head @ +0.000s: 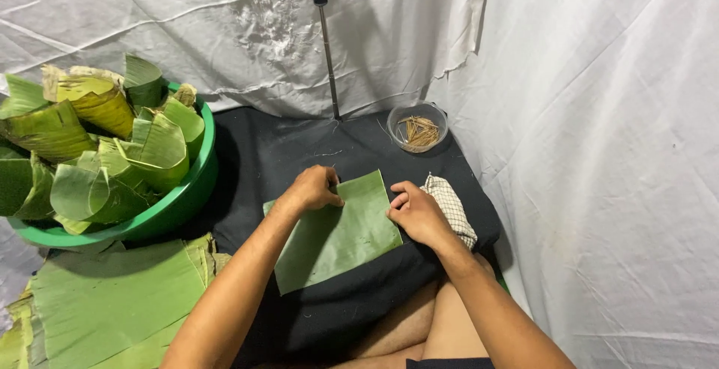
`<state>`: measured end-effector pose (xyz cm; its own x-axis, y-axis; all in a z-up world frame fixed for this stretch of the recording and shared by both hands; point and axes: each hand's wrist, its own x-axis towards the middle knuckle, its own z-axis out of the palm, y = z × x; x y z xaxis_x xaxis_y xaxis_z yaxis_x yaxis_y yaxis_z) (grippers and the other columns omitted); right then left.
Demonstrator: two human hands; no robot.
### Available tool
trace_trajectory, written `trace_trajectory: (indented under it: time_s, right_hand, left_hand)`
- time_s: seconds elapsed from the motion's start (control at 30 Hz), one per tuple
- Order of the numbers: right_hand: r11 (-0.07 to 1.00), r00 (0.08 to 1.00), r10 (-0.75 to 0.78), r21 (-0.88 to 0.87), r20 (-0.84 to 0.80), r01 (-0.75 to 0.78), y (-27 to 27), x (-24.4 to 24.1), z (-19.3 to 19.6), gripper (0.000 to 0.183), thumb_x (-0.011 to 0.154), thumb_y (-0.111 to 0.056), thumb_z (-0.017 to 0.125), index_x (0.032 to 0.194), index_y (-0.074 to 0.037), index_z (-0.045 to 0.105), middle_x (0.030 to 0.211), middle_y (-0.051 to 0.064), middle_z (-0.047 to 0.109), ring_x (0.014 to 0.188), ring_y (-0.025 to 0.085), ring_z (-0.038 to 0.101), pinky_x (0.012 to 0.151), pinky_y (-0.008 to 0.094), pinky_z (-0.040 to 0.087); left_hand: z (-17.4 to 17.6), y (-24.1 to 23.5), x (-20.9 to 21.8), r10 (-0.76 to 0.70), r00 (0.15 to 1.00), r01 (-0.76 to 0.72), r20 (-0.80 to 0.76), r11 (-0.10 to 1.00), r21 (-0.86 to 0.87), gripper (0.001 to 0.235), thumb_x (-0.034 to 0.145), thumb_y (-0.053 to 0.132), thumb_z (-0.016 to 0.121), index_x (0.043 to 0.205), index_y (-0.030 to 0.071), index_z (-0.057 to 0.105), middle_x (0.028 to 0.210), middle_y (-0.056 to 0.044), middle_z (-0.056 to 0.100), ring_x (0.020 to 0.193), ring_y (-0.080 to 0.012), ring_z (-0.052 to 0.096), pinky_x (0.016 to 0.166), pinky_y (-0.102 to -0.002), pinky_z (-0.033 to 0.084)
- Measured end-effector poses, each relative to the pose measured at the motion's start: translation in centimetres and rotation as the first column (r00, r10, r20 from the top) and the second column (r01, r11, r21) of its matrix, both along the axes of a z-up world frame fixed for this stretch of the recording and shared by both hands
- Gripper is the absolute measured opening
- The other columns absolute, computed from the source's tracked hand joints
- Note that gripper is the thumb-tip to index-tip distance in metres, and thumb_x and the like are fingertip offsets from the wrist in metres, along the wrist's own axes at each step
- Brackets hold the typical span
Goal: Cleaning banana leaves with a cloth and folding them into cone shapes for food packaging.
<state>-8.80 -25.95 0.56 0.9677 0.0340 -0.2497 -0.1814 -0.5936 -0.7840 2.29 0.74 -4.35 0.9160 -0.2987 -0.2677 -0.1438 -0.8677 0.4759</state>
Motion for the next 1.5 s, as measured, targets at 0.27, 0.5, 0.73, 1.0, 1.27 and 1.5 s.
trace_trajectory:
  time_s: [0.27, 0.5, 0.73, 1.0, 1.27, 1.5]
  right_hand:
    - [0.905, 0.991, -0.09, 0.425, 0.1, 0.039, -0.2, -0.1, 1.9, 0.054, 0.075, -0.005, 0.077, 0.128, -0.006, 0.068, 0.095, 0.012, 0.073, 0.082, 0.016, 0.07, 0.075, 0.03, 0.059]
    - [0.832, 0.995, 0.059, 0.546, 0.083, -0.095, -1.5, 3.8, 2.5, 0.043, 0.078, -0.003, 0.081, 0.12, -0.003, 0.073, 0.097, 0.014, 0.074, 0.077, 0.018, 0.072, 0.065, 0.032, 0.064]
    - [0.795, 0.997, 0.081, 0.604, -0.006, -0.061, 1.1, 4.8, 0.2, 0.037, 0.083, 0.0, 0.075, 0.119, 0.003, 0.07, 0.093, 0.016, 0.073, 0.072, 0.021, 0.073, 0.062, 0.032, 0.066]
    - [0.973, 0.979, -0.087, 0.228, 0.187, 0.043, 2.2, 4.9, -2.0, 0.039, 0.075, -0.022, 0.088, 0.113, -0.022, 0.077, 0.104, 0.001, 0.078, 0.083, 0.01, 0.075, 0.067, 0.027, 0.061]
    - [0.845, 0.98, 0.058, 0.533, -0.188, 0.052, 4.2, 1.8, 4.7, 0.063, 0.097, -0.057, 0.054, 0.106, 0.001, 0.075, 0.081, 0.017, 0.074, 0.07, 0.024, 0.075, 0.065, 0.037, 0.065]
    - [0.766, 0.987, 0.156, 0.634, -0.026, -0.104, 3.9, 0.4, 3.1, 0.024, 0.085, -0.01, 0.078, 0.108, -0.007, 0.074, 0.092, 0.005, 0.077, 0.085, 0.011, 0.069, 0.078, 0.028, 0.06]
  left_hand:
    - [5.4, 1.0, -3.4, 0.052, 0.992, -0.089, -0.114, 0.93, -0.355, 0.022, 0.077, 0.021, 0.081, 0.097, 0.013, 0.074, 0.094, -0.01, 0.077, 0.1, -0.0285, 0.071, 0.089, -0.042, 0.053]
    - [5.3, 2.9, -7.7, 0.272, 0.903, -0.427, -0.333, 0.474, -0.77, 0.018, 0.084, 0.009, 0.081, 0.096, 0.007, 0.068, 0.081, -0.006, 0.077, 0.065, -0.0124, 0.069, 0.058, -0.026, 0.059]
    - [3.5, 3.9, -13.9, 0.35, 0.841, -0.519, -0.413, 0.308, -0.797, 0.031, 0.089, 0.005, 0.076, 0.117, 0.005, 0.064, 0.09, -0.011, 0.078, 0.071, -0.0181, 0.073, 0.063, -0.033, 0.064]
    - [3.8, 2.5, -15.9, 0.455, 0.88, -0.378, -0.133, 0.504, -0.777, 0.039, 0.093, 0.0, 0.067, 0.129, 0.012, 0.073, 0.115, -0.012, 0.077, 0.103, -0.016, 0.068, 0.09, -0.036, 0.058]
    - [10.4, -0.2, -19.2, 0.377, 0.877, -0.082, 0.298, 0.73, -0.679, 0.059, 0.087, -0.016, 0.052, 0.128, 0.02, 0.074, 0.128, -0.014, 0.072, 0.121, -0.0388, 0.062, 0.101, -0.05, 0.053]
    - [7.2, 0.1, -18.3, 0.413, 0.901, -0.168, 0.136, 0.619, -0.767, 0.061, 0.085, -0.014, 0.055, 0.139, 0.013, 0.066, 0.132, -0.017, 0.069, 0.128, -0.0362, 0.058, 0.11, -0.051, 0.047]
